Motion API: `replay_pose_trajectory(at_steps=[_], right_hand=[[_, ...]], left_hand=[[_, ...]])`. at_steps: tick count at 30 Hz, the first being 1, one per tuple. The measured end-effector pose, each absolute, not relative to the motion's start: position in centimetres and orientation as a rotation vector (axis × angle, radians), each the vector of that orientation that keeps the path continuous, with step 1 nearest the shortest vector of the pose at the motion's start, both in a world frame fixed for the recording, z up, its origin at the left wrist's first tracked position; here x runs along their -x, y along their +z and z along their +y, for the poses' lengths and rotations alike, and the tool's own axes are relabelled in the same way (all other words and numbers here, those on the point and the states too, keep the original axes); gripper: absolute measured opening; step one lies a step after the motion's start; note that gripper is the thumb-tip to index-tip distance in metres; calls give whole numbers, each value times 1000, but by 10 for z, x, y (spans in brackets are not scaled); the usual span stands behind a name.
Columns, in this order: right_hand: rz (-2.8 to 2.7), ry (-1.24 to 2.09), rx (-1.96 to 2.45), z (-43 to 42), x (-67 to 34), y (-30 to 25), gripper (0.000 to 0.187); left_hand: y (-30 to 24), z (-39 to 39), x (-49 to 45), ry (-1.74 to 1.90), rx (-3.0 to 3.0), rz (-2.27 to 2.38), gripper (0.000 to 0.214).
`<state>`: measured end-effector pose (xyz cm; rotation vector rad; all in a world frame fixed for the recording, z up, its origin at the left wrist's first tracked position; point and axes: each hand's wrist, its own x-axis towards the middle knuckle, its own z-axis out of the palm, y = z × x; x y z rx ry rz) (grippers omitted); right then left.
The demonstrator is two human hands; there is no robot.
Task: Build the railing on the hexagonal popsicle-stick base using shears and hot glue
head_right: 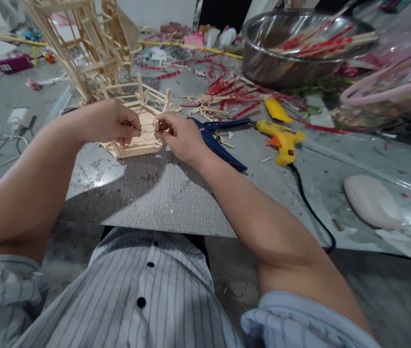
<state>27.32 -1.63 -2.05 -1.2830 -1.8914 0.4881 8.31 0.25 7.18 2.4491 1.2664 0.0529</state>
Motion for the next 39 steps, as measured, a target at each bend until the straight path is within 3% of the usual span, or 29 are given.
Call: replay_pose_trajectory(at_steps=[31, 36, 39], right_hand=[[-1922, 509, 1271, -16, -275, -22, 23], [-1956, 96, 1363, -38, -270, -7, 48], [-2074, -130, 1368, -48, -263, 6, 38]], left_hand=[[67, 2, -83, 65, -2449, 1323, 16], [63, 9, -79, 108, -2463, 1235, 12], [62, 12, -77, 118, -2490, 1172, 13]])
